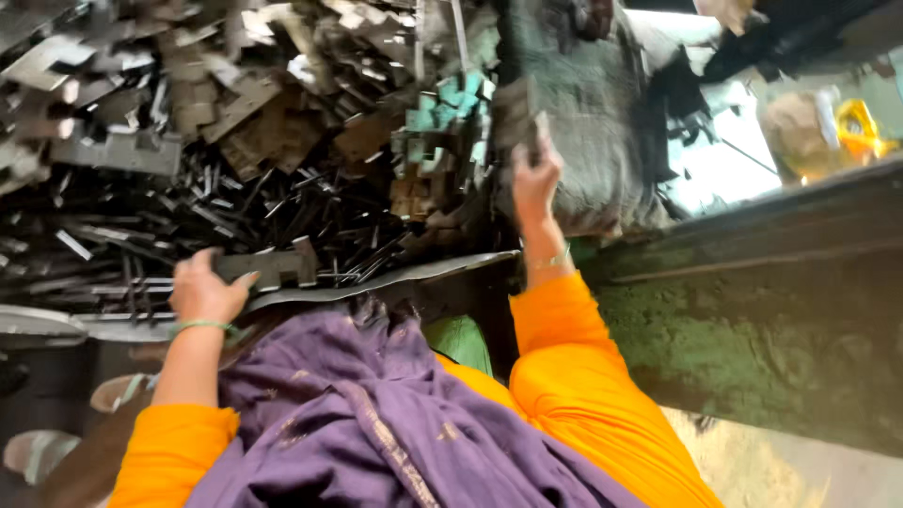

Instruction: The person sorts small metal hardware pieces from a large bin, picking up items by hand and placing them into a separate pile. Other workers are visible nearby performing similar sorting tasks.

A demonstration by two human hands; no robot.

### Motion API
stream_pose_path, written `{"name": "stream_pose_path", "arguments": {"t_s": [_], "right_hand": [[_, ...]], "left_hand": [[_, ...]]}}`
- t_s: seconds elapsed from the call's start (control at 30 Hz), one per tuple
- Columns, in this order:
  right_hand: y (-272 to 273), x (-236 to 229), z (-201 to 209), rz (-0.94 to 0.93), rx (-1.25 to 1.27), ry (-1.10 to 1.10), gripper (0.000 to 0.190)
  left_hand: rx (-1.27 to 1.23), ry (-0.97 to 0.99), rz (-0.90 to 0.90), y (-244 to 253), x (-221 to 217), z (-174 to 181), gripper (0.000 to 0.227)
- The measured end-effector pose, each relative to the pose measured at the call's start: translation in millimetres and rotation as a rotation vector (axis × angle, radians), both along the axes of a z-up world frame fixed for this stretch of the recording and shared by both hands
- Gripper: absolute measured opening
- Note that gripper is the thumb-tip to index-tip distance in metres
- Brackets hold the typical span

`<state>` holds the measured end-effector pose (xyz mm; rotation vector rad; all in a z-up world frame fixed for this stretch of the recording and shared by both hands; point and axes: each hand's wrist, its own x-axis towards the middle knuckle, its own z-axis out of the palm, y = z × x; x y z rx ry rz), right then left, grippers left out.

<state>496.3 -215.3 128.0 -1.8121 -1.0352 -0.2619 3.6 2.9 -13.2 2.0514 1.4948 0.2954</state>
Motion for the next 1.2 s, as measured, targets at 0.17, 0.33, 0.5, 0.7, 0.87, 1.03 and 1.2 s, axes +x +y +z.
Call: {"name": "stream_pose_path", "arguments": {"t_s": [0.17,0.33,0.5,0.7,0.87,1.03,1.2], "right_hand": [[-17,105,3,-0.333,-0.391,-0.564,0.058],[-21,64,16,-0.283,-0.544,-0.308,0.052],[34,-47,24,0.147,-0.425,-0.39,0.033],[75,-97,32,0.304,-0.745,-0.552,0.048],[82,-99,48,0.298,-0.955,-0.42,0.05],[67,-110,77,0.56,-0.698,-0.27,0.029],[60,-136,77,0.462,-0.439,-0.191,0.033]], "left_hand": [[0.084,-0.326,0.025,-5,-12,4,0.045],[0.021,-0.64,-0.024,-25,-7,53,0.028],[0.445,-0.461,-0.334,-35,8,108,0.024],[0.46,-0.283,-0.223,-16,5,156,0.039],[0.333,-0.479,-0.074,1,-33,167,0.024],[0.284,-0.966,0.03,16,-45,163,0.018],[0.12,-1.639,0.096,32,-53,152,0.016]]}}
